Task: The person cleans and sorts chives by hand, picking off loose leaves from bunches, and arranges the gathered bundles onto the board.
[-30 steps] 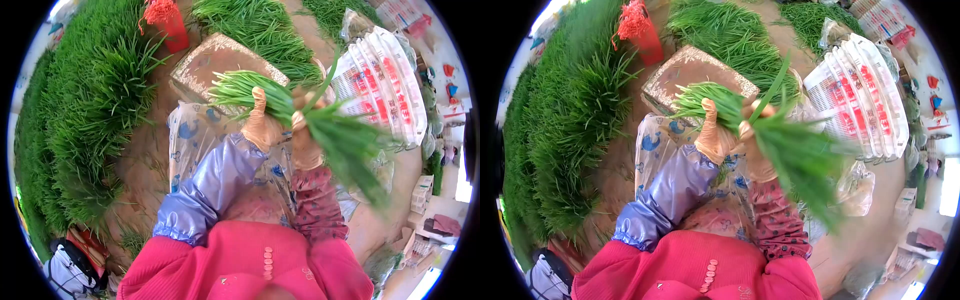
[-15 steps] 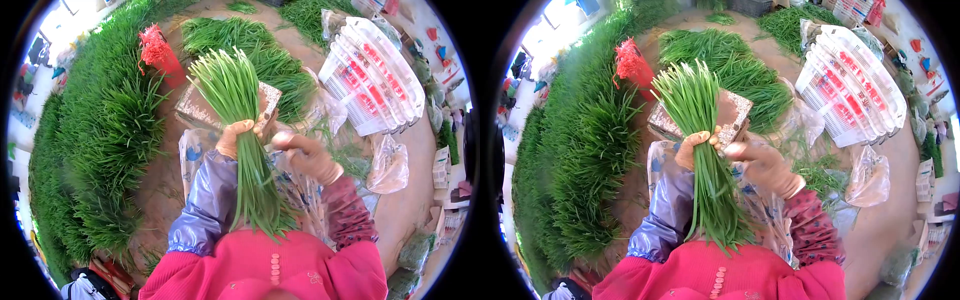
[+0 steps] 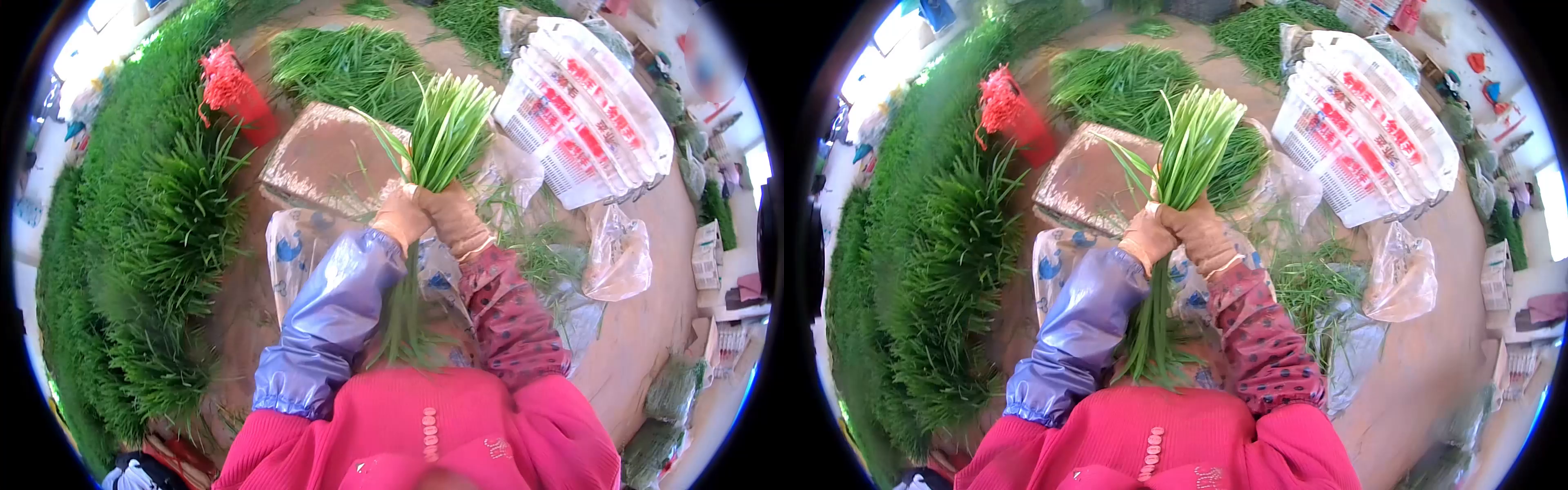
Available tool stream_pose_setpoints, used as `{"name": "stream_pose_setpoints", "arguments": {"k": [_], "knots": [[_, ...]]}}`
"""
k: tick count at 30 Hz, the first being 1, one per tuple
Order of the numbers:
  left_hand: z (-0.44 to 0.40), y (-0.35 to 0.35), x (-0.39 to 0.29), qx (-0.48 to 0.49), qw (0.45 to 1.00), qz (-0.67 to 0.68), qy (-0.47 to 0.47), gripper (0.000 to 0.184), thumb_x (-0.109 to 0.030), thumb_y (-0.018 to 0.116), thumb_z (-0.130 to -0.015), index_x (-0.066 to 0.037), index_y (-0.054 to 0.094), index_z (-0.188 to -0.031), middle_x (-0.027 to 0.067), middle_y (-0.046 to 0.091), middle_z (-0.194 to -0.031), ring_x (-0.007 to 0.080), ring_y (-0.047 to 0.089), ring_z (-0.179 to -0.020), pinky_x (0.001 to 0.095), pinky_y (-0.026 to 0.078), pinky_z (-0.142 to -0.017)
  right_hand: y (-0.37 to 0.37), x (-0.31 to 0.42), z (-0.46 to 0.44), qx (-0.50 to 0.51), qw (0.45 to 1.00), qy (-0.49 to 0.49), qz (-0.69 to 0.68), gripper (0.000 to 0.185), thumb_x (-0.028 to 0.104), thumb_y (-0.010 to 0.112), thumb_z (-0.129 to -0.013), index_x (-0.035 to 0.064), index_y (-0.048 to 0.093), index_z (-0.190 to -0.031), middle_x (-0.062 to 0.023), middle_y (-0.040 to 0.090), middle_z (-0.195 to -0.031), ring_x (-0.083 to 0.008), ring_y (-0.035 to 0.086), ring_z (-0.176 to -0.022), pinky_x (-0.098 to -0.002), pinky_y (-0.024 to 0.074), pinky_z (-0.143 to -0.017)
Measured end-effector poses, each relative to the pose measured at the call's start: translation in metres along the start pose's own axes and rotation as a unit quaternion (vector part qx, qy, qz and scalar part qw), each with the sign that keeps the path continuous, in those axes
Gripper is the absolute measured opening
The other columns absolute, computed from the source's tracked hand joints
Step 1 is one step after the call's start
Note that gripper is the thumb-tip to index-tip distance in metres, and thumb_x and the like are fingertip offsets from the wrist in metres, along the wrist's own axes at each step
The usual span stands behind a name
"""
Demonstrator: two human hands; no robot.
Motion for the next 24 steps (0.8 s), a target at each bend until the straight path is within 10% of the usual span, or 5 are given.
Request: {"name": "stream_pose_setpoints", "arguments": {"k": [5,13,15,18,24], "knots": [[0.004,-0.001,-0.006,-0.024,0.995,-0.026,-0.091,0.034,-0.016,0.064,-0.079,-0.006,0.065,-0.111,0.0226,0.066,-0.103,0.0372,0.064,-0.097,0.042,0.051,-0.082,-0.007,0.002,0.014,0.04,0.998,0.038,-0.016,0.062,0.025,0.072,-0.084,-0.0018,0.047,-0.134,-0.0072,0.059,-0.118,-0.0152,0.054,-0.104,-0.0287,0.0444,-0.09],[0.014,-0.003,-0.017,-0.044,0.965,-0.034,-0.255,0.031,-0.02,0.062,-0.079,-0.006,0.069,-0.106,0.0186,0.067,-0.106,0.037,0.066,-0.097,0.0423,0.053,-0.084,-0.009,-0.045,-0.01,0.011,0.982,0.114,-0.148,0.035,0.012,0.065,-0.085,-0.0043,0.058,-0.115,-0.0063,0.063,-0.106,-0.017,0.06,-0.094,-0.0315,0.0487,-0.085],[0.012,0.006,-0.011,0.011,0.971,-0.115,-0.21,0.029,-0.015,0.063,-0.078,-0.004,0.069,-0.105,0.016,0.068,-0.103,0.034,0.067,-0.096,0.0414,0.053,-0.084,-0.011,-0.05,-0.008,-0.004,0.975,0.139,-0.173,0.03,0.014,0.062,-0.087,-0.0042,0.06,-0.112,-0.0052,0.063,-0.103,-0.0162,0.059,-0.093,-0.0308,0.0485,-0.084],[0.022,-0.005,-0.011,0.025,0.989,0.022,-0.142,0.05,-0.017,0.067,-0.075,0.003,0.054,-0.119,0.0213,0.065,-0.107,0.035,0.062,-0.106,0.0398,0.049,-0.092,-0.011,-0.015,-0.012,0.06,0.954,-0.064,0.288,0.024,0.017,0.055,-0.093,-0.0036,0.064,-0.101,-0.0032,0.065,-0.095,-0.0133,0.059,-0.087,-0.0291,0.0471,-0.078],[0.074,-0.056,-0.031,0.072,0.978,0.194,0.02,0.104,-0.032,0.077,-0.078,-0.006,0.009,-0.152,0.0293,0.052,-0.131,0.0333,0.057,-0.118,0.0357,0.044,-0.099,0.0,-0.024,-0.04,0.099,0.967,0.2,-0.126,0.027,0.021,0.06,-0.09,0.0007,0.06,-0.108,-0.0067,0.065,-0.087,-0.023,0.065,-0.081,-0.0351,0.0558,-0.074]]}}
Point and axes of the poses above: each hand's wrist, its own z-axis away from the middle knuckle, its own y-axis out of the palm, x = y × z, the point moved 6 cm from there along -z, towards the middle knuckle
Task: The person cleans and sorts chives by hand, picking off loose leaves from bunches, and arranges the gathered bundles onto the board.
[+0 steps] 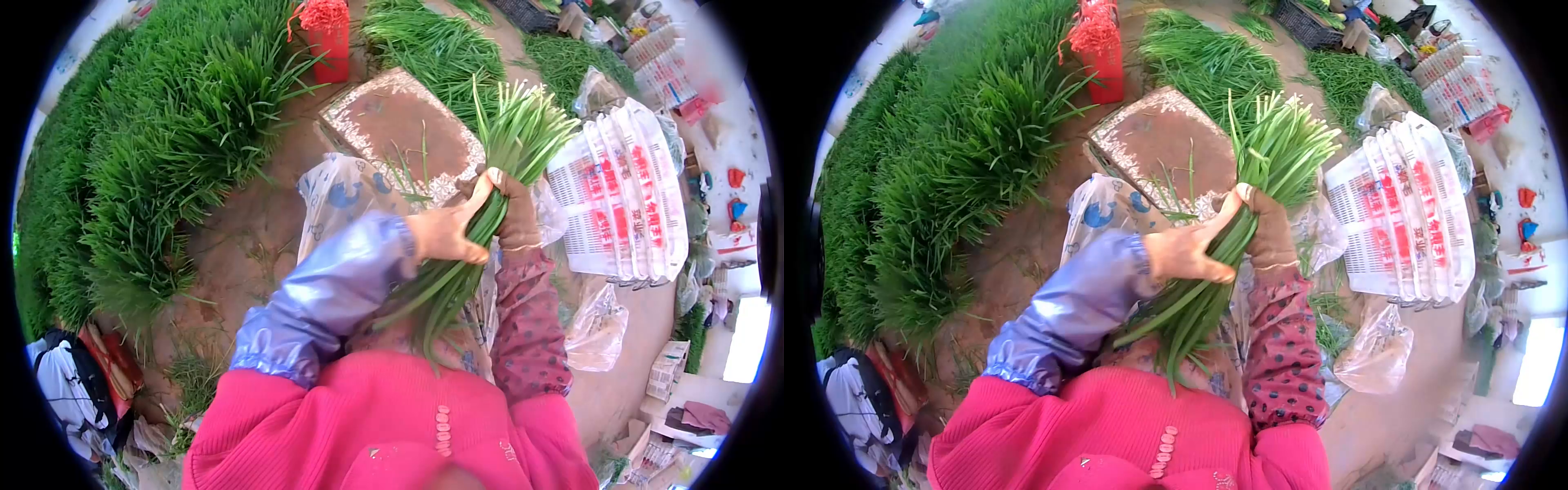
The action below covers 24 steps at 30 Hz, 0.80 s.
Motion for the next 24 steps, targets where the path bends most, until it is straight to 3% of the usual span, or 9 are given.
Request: {"name": "stream_pose_setpoints", "arguments": {"k": [3,5,7,11,15,17,19,20,24], "knots": [[0.041,-0.028,0.005,0.098,0.982,0.113,0.118,0.077,-0.025,0.069,-0.09,-0.006,0.025,-0.151,0.0208,0.055,-0.133,0.0263,0.055,-0.119,0.0349,0.042,-0.101,0.031,0.04,0.02,0.01,0.997,0.07,0.009,0.039,0.024,0.067,-0.082,0.0007,0.059,-0.111,-0.0056,0.064,-0.084,-0.0234,0.065,-0.078,-0.0375,0.0559,-0.074],[0.068,-0.075,0.016,0.095,0.99,0.107,-0.004,0.062,-0.014,0.065,-0.092,-0.006,0.037,-0.146,0.0167,0.059,-0.128,0.0201,0.056,-0.116,0.0338,0.046,-0.097,0.029,0.065,0.022,-0.02,0.997,0.059,0.044,0.037,0.026,0.066,-0.082,0.0003,0.06,-0.108,-0.0092,0.064,-0.084,-0.0268,0.065,-0.079,-0.0402,0.0564,-0.073],[0.085,-0.124,0.07,-0.087,0.952,0.291,-0.04,0.059,-0.01,0.067,-0.089,-0.005,0.043,-0.143,0.0115,0.065,-0.115,0.0154,0.06,-0.103,0.0307,0.049,-0.089,-0.001,0.089,0.01,-0.027,0.982,0.094,0.162,0.047,0.024,0.068,-0.08,-0.0041,0.057,-0.117,-0.0081,0.065,-0.083,-0.0193,0.065,-0.072,-0.0346,0.0559,-0.066],[0.111,-0.231,0.152,-0.41,0.893,0.154,-0.107,0.038,-0.007,0.065,-0.089,-0.007,0.06,-0.127,0.0016,0.068,-0.087,0.0055,0.057,-0.069,0.0199,0.047,-0.061,-0.004,0.124,0.009,-0.041,0.952,0.121,0.278,0.038,0.013,0.068,-0.08,-0.0068,0.06,-0.111,-0.0132,0.067,-0.084,-0.0216,0.064,-0.065,-0.0321,0.0533,-0.06],[0.078,-0.326,0.146,-0.554,0.814,0.023,-0.174,0.038,-0.011,0.065,-0.09,-0.006,0.059,-0.127,0.0015,0.063,-0.072,0.0074,0.053,-0.053,0.022,0.042,-0.045,-0.079,0.117,-0.026,-0.049,0.859,0.227,0.456,0.046,0.001,0.078,-0.063,0.0037,0.065,-0.107,-0.0084,0.066,-0.081,-0.017,0.061,-0.06,-0.032,0.05,-0.052],[0.051,-0.368,0.162,-0.58,0.778,0.018,-0.24,0.041,-0.015,0.067,-0.09,-0.014,0.058,-0.13,0.0065,0.065,-0.072,0.009,0.053,-0.053,0.023,0.041,-0.045,-0.079,0.096,-0.032,-0.048,0.921,0.148,0.358,0.051,-0.004,0.077,-0.058,0.0011,0.062,-0.107,-0.0099,0.066,-0.082,-0.0205,0.062,-0.061,-0.0349,0.0532,-0.055],[0.022,-0.406,0.174,-0.573,0.761,0.012,-0.304,0.049,-0.021,0.062,-0.093,-0.023,0.047,-0.14,0.0154,0.066,-0.086,0.0148,0.057,-0.059,0.0297,0.044,-0.049,-0.112,0.071,-0.045,-0.063,0.939,0.176,0.287,0.04,-0.004,0.076,-0.056,-0.0026,0.063,-0.093,-0.011,0.065,-0.082,-0.0249,0.067,-0.066,-0.0365,0.058,-0.062],[0.005,-0.415,0.186,-0.539,0.759,0.164,-0.328,0.055,-0.026,0.057,-0.097,-0.033,0.034,-0.147,0.0247,0.062,-0.107,0.0253,0.062,-0.078,0.0384,0.048,-0.063,-0.122,0.057,-0.044,-0.062,0.941,0.182,0.279,0.04,-0.004,0.076,-0.056,-0.0026,0.063,-0.093,-0.011,0.065,-0.082,-0.0249,0.067,-0.066,-0.0365,0.058,-0.062],[-0.036,-0.476,0.243,-0.593,0.728,0.203,-0.276,0.084,-0.009,0.062,-0.092,-0.017,0.006,-0.154,0.0155,0.061,-0.075,0.0154,0.046,-0.046,0.0321,0.029,-0.038,-0.154,0.026,-0.045,-0.109,0.949,0.123,0.27,0.038,-0.006,0.077,-0.059,-0.0013,0.062,-0.094,-0.0094,0.064,-0.08,-0.0256,0.067,-0.067,-0.0369,0.0573,-0.06]]}}
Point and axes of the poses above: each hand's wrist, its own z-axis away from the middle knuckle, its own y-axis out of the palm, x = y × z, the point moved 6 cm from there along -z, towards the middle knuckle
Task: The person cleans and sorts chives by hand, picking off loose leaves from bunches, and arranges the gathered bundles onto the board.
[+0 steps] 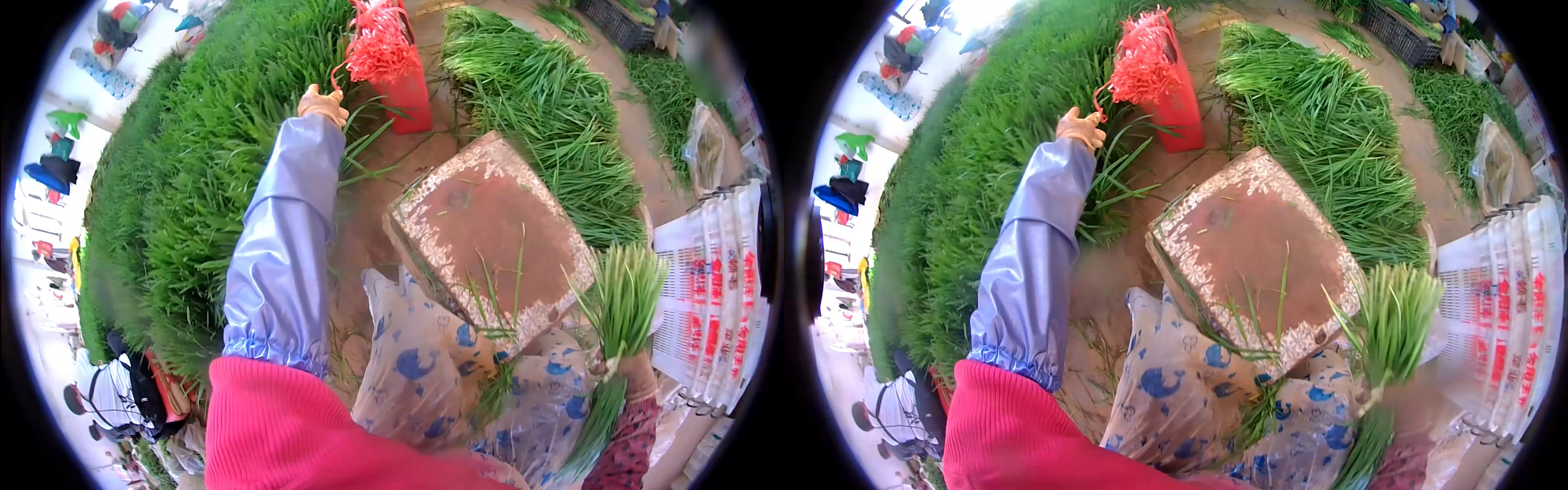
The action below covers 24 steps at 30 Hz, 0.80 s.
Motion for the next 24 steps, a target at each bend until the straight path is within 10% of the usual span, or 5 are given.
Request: {"name": "stream_pose_setpoints", "arguments": {"k": [8,13,17,20,24], "knots": [[-0.11,0.004,0.011,-0.08,0.986,-0.148,-0.016,0.04,-0.02,0.066,-0.092,-0.008,0.049,-0.126,0.0161,0.072,-0.085,0.0253,0.066,-0.056,0.0373,0.049,-0.051,-0.018,-0.053,0.024,-0.011,0.971,0.127,-0.202,0.032,0.001,0.076,-0.068,0.0007,0.061,-0.097,-0.0097,0.063,-0.084,-0.0241,0.067,-0.071,-0.0352,0.056,-0.059],[-0.147,-0.006,0.031,0.141,0.985,0.012,-0.101,0.047,-0.037,0.028,-0.098,-0.01,0.047,-0.13,0.0208,0.051,-0.127,0.0388,0.044,-0.122,0.0468,0.046,-0.085,-0.034,-0.057,0.023,-0.104,0.947,0.203,-0.226,0.035,0.004,0.073,-0.072,0.0014,0.058,-0.104,-0.0109,0.063,-0.086,-0.0234,0.066,-0.071,-0.0356,0.0557,-0.062],[-0.057,-0.027,-0.014,-0.013,0.948,-0.296,0.12,0.027,-0.018,0.056,-0.089,-0.007,0.064,-0.113,0.0107,0.066,-0.089,0.0266,0.065,-0.08,0.0429,0.052,-0.063,-0.047,-0.078,0.013,-0.027,0.961,0.128,-0.244,0.037,0.008,0.072,-0.075,0.0026,0.058,-0.108,-0.0111,0.064,-0.088,-0.0236,0.066,-0.07,-0.0358,0.0562,-0.064],[0.025,-0.027,-0.044,-0.039,0.581,-0.764,0.279,0.02,-0.024,0.054,-0.093,-0.012,0.065,-0.104,0.0169,0.069,-0.092,0.0339,0.067,-0.086,0.04,0.053,-0.069,-0.047,-0.069,0.03,0.007,0.99,0.033,-0.139,0.039,0.011,0.072,-0.075,0.0027,0.059,-0.11,-0.0107,0.065,-0.091,-0.0237,0.066,-0.071,-0.035,0.0566,-0.064],[0.132,-0.07,-0.053,-0.066,0.366,-0.881,0.294,0.021,-0.022,0.045,-0.098,-0.018,0.063,-0.107,0.0107,0.069,-0.096,0.033,0.066,-0.089,0.0424,0.053,-0.072,-0.033,-0.05,0.061,-0.051,0.969,0.043,-0.238,0.043,0.009,0.07,-0.072,-0.0002,0.058,-0.113,-0.011,0.066,-0.088,-0.0233,0.067,-0.076,-0.0349,0.0575,-0.066]]}}
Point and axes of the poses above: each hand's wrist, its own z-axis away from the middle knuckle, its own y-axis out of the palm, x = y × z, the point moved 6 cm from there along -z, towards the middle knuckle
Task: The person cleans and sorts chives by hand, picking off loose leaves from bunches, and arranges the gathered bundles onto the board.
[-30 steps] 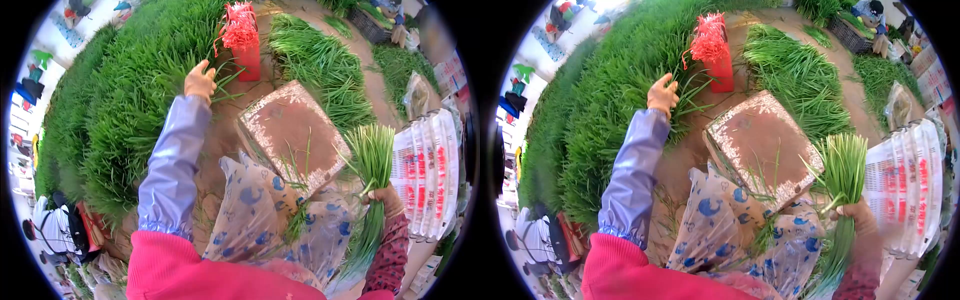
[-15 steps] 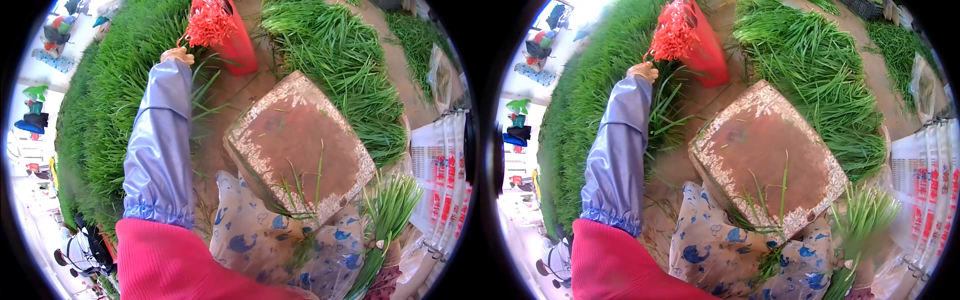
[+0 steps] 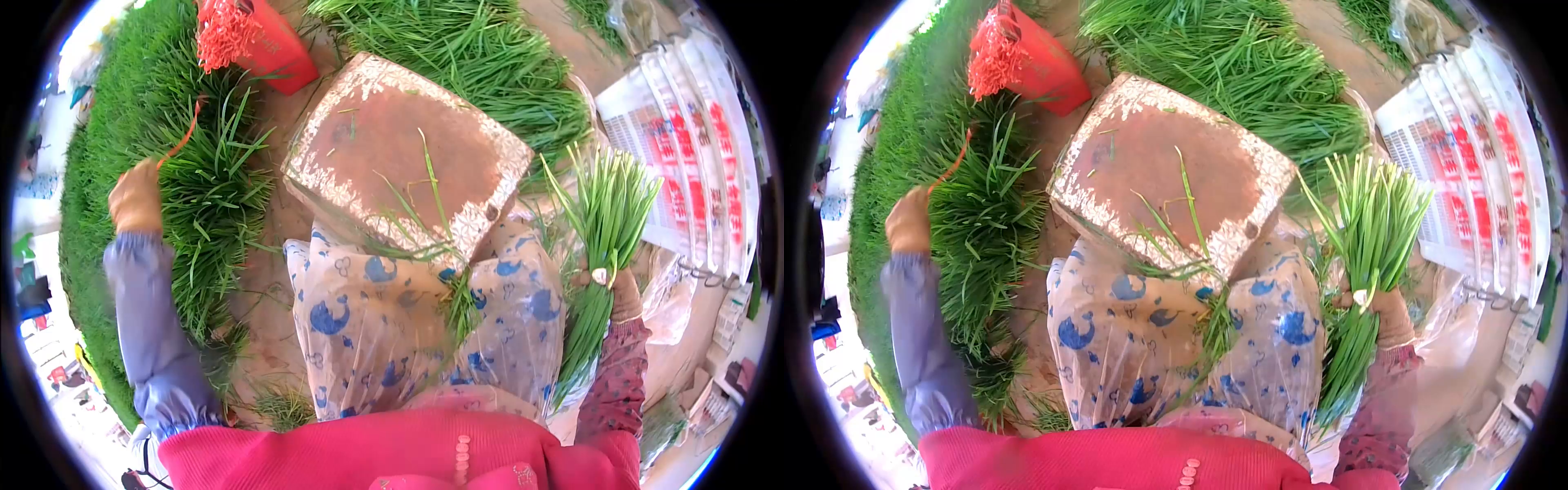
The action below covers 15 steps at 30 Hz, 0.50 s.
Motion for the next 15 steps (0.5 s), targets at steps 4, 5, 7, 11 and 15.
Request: {"name": "stream_pose_setpoints", "arguments": {"k": [4,5,7,11,15], "knots": [[0.081,-0.048,0.071,0.023,0.996,-0.026,-0.084,0.02,-0.022,0.048,-0.096,-0.022,0.063,-0.109,0.0076,0.068,-0.098,0.0308,0.067,-0.084,0.043,0.053,-0.069,-0.029,-0.011,0.021,0.003,0.998,0.025,-0.054,0.042,0.015,0.068,-0.076,-0.0025,0.057,-0.112,-0.0114,0.066,-0.081,-0.0226,0.067,-0.082,-0.0321,0.0575,-0.067],[0.096,-0.055,0.08,0.018,0.996,-0.029,-0.077,0.02,-0.022,0.048,-0.096,-0.022,0.063,-0.109,0.0076,0.068,-0.098,0.0308,0.067,-0.084,0.043,0.053,-0.069,-0.039,-0.017,0.023,-0.002,0.998,0.026,-0.061,0.042,0.015,0.068,-0.076,-0.0025,0.057,-0.112,-0.0114,0.066,-0.081,-0.0226,0.067,-0.082,-0.0321,0.0575,-0.067],[0.123,-0.106,0.07,-0.188,0.981,0.008,0.054,0.024,-0.013,0.049,-0.094,-0.021,0.064,-0.112,0.0083,0.069,-0.096,0.0291,0.067,-0.083,0.0424,0.053,-0.069,-0.051,-0.021,0.026,-0.001,0.996,-0.002,-0.086,0.041,0.014,0.068,-0.077,-0.003,0.057,-0.112,-0.0109,0.066,-0.081,-0.0229,0.066,-0.081,-0.0292,0.0569,-0.066],[0.106,-0.15,-0.011,-0.161,0.972,-0.008,0.17,0.034,-0.006,0.048,-0.09,-0.022,0.06,-0.118,0.01,0.067,-0.098,0.0285,0.066,-0.088,0.0423,0.052,-0.073,-0.033,-0.008,0.024,0.014,0.995,-0.04,-0.089,0.038,0.016,0.064,-0.081,-0.0024,0.056,-0.114,-0.01,0.065,-0.088,-0.019,0.065,-0.076,-0.0288,0.0556,-0.068],[0.074,-0.191,-0.109,-0.148,0.965,0.002,0.214,0.024,-0.013,0.049,-0.091,-0.02,0.065,-0.108,0.0112,0.068,-0.093,0.0322,0.065,-0.085,0.0437,0.051,-0.073,0.017,0.039,-0.031,-0.002,0.953,-0.085,0.291,0.032,0.021,0.064,-0.083,-0.002,0.065,-0.105,-0.0066,0.065,-0.083,-0.0128,0.063,-0.074,-0.0263,0.052,-0.066]]}}
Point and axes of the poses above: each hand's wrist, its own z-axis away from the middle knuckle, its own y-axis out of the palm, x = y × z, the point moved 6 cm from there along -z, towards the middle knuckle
